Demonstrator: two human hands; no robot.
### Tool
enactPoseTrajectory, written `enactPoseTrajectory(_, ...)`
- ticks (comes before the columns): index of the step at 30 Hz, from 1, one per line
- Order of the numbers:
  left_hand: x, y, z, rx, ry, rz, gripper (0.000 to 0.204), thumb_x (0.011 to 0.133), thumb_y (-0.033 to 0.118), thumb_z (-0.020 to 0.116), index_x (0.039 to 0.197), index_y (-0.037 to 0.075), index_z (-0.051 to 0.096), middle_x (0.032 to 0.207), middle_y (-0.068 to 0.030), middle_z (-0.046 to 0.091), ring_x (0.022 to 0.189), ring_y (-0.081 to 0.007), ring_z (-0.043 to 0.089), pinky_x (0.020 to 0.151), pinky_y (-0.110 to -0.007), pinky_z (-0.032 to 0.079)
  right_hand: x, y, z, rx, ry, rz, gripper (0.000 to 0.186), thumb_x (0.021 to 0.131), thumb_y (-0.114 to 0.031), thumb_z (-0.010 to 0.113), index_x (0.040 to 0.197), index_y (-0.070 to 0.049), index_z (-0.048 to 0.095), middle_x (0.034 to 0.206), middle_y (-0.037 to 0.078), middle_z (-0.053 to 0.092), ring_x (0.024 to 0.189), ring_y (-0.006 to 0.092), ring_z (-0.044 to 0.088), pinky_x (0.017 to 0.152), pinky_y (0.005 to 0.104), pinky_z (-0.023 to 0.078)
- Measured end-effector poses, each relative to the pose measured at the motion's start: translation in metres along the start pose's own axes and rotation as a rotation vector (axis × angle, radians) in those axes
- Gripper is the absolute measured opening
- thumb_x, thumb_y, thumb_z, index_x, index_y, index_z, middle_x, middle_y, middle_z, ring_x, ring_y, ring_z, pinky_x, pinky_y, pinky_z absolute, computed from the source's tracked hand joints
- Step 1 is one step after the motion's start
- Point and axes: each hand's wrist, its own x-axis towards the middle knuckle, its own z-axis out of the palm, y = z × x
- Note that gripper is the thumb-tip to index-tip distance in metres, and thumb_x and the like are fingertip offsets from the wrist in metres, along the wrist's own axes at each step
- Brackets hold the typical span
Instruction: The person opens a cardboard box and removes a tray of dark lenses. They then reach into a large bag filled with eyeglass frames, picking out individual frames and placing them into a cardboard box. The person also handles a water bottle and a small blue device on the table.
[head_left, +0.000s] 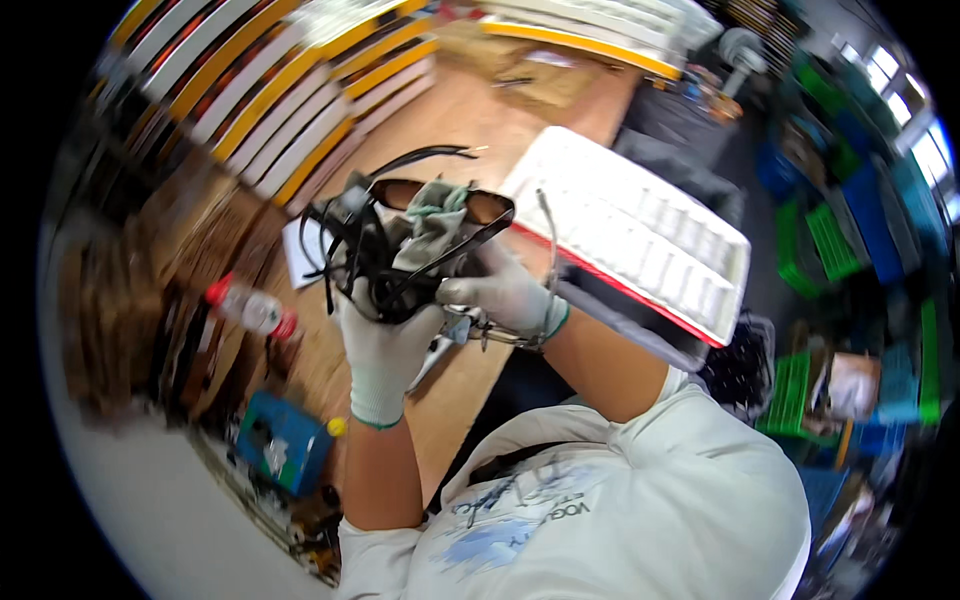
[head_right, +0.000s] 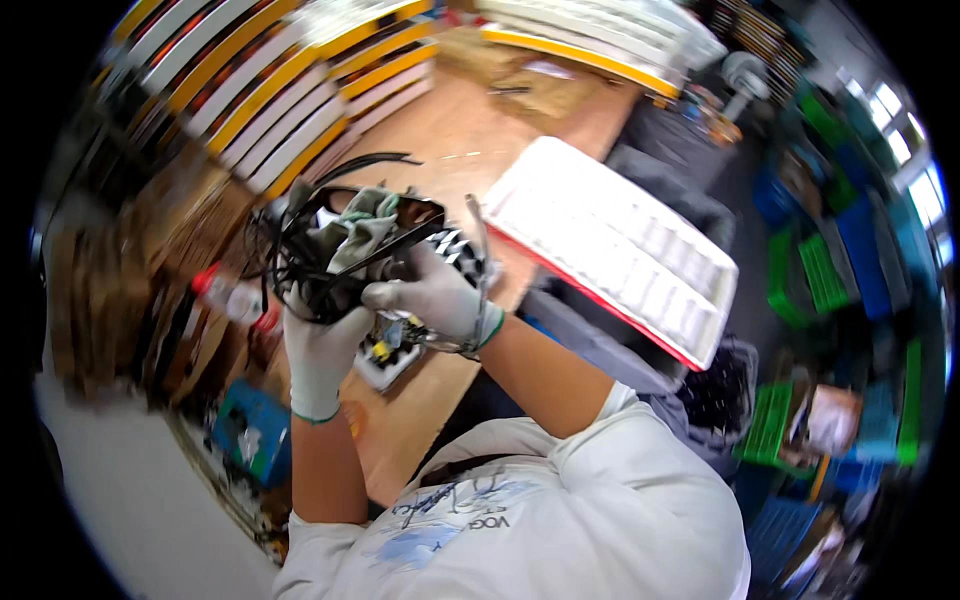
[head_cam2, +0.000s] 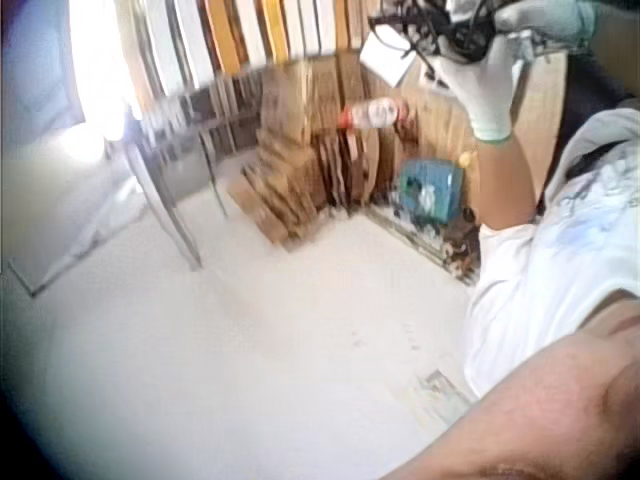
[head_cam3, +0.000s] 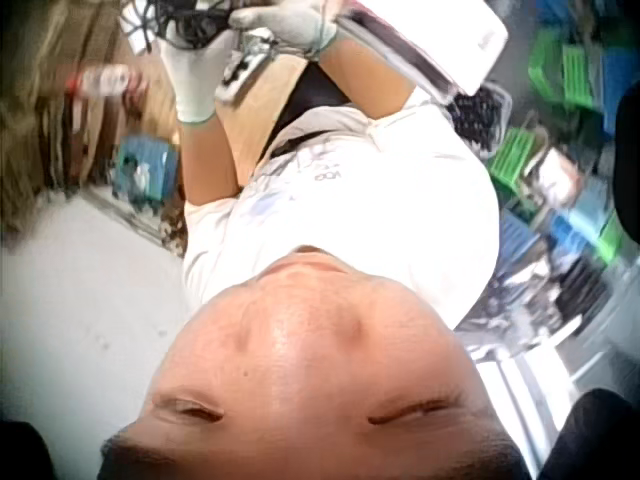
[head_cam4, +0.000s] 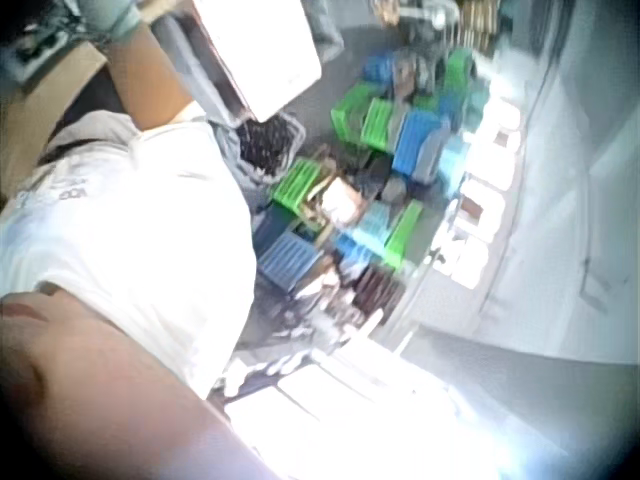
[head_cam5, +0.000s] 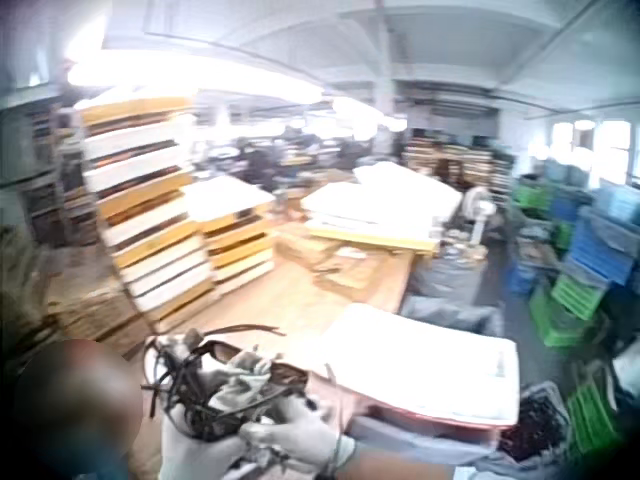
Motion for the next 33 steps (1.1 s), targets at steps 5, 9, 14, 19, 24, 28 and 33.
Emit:
enactPoseTrajectory(5, -0.001, 0.01, 0.165, -0.042, -0.215, 0.069, 0.041, 0.073, -0.009, 0.067, 0.112, -0.003, 0.059, 0.098, -0.006, 0.068, 0.082, -0.0107, 0.065, 0.072, -0.026, 0.055, -0.101, -0.099, -0.091, -0.103, 0.11, -0.064, 0.083, 0.082, -0.018, 0.076, 0.149, -0.002, 0.03, 0.138, 0.008, 0.049, 0.128, 0.0205, 0.048, 0.109, 0.0378, 0.039)
enactPoseTrajectory(9, -0.017, -0.02, 0.284, -0.201, -0.319, -0.103, 0.044, 0.07, -0.008, 0.072, 0.11, -0.001, 0.056, 0.098, -0.0052, 0.066, 0.085, -0.0109, 0.063, 0.073, -0.027, 0.054, -0.193, -0.168, -0.157, -0.08, 0.274, -0.107, 0.077, 0.084, -0.013, 0.074, 0.148, -0.001, 0.032, 0.137, 0.009, 0.052, 0.127, 0.0218, 0.051, 0.108, 0.0387, 0.041)
enactPoseTrajectory(14, -0.021, -0.029, 0.395, -0.267, -0.605, -0.108, 0.054, 0.074, -0.008, 0.071, 0.125, -0.001, 0.054, 0.108, -0.0073, 0.067, 0.093, -0.0122, 0.065, 0.078, -0.027, 0.054, -0.27, -0.225, -0.214, -0.252, 0.474, -0.187, 0.064, 0.085, -0.017, 0.077, 0.138, 0.001, 0.045, 0.121, 0.006, 0.059, 0.108, 0.0144, 0.055, 0.095, 0.0315, 0.046)
enactPoseTrajectory(19, -0.029, -0.048, 0.467, -0.198, -0.707, -0.201, 0.05, 0.072, -0.007, 0.07, 0.12, -0.002, 0.056, 0.103, -0.0062, 0.068, 0.088, -0.011, 0.065, 0.076, -0.027, 0.054, -0.329, -0.238, -0.263, -0.174, 0.68, -0.115, 0.058, 0.083, -0.015, 0.076, 0.132, 0.002, 0.048, 0.12, 0.006, 0.056, 0.111, 0.0163, 0.053, 0.097, 0.0319, 0.044)
enactPoseTrajectory(24, -0.023, -0.087, 0.5, -0.196, -0.781, -0.331, 0.059, 0.074, -0.006, 0.07, 0.13, -0.001, 0.05, 0.114, -0.007, 0.066, 0.102, -0.0127, 0.063, 0.086, -0.028, 0.052, -0.345, -0.235, -0.296, -0.127, 0.727, -0.205, 0.077, 0.08, -0.018, 0.077, 0.143, 0.001, 0.037, 0.129, 0.008, 0.054, 0.117, 0.0192, 0.051, 0.1, 0.0343, 0.043)
enactPoseTrajectory(28, 0.004, -0.107, 0.51, -0.085, -0.87, -0.437, 0.06, 0.075, -0.005, 0.071, 0.131, -0.001, 0.05, 0.114, -0.007, 0.066, 0.101, -0.0117, 0.063, 0.086, -0.028, 0.053, -0.325, -0.24, -0.304, -0.011, 0.825, -0.214, 0.078, 0.081, -0.014, 0.077, 0.144, 0.0, 0.033, 0.128, 0.009, 0.055, 0.118, 0.0204, 0.053, 0.101, 0.0355, 0.044)
enactPoseTrajectory(33, 0.068, -0.127, 0.552, -0.207, -0.965, -0.348, 0.057, 0.075, -0.006, 0.069, 0.129, -0.002, 0.053, 0.115, -0.007, 0.066, 0.1, -0.0108, 0.064, 0.086, -0.027, 0.053, -0.303, -0.248, -0.365, -0.096, 0.955, -0.252, 0.071, 0.082, -0.011, 0.075, 0.142, 0.0, 0.037, 0.124, 0.01, 0.057, 0.114, 0.0209, 0.056, 0.099, 0.0345, 0.046)
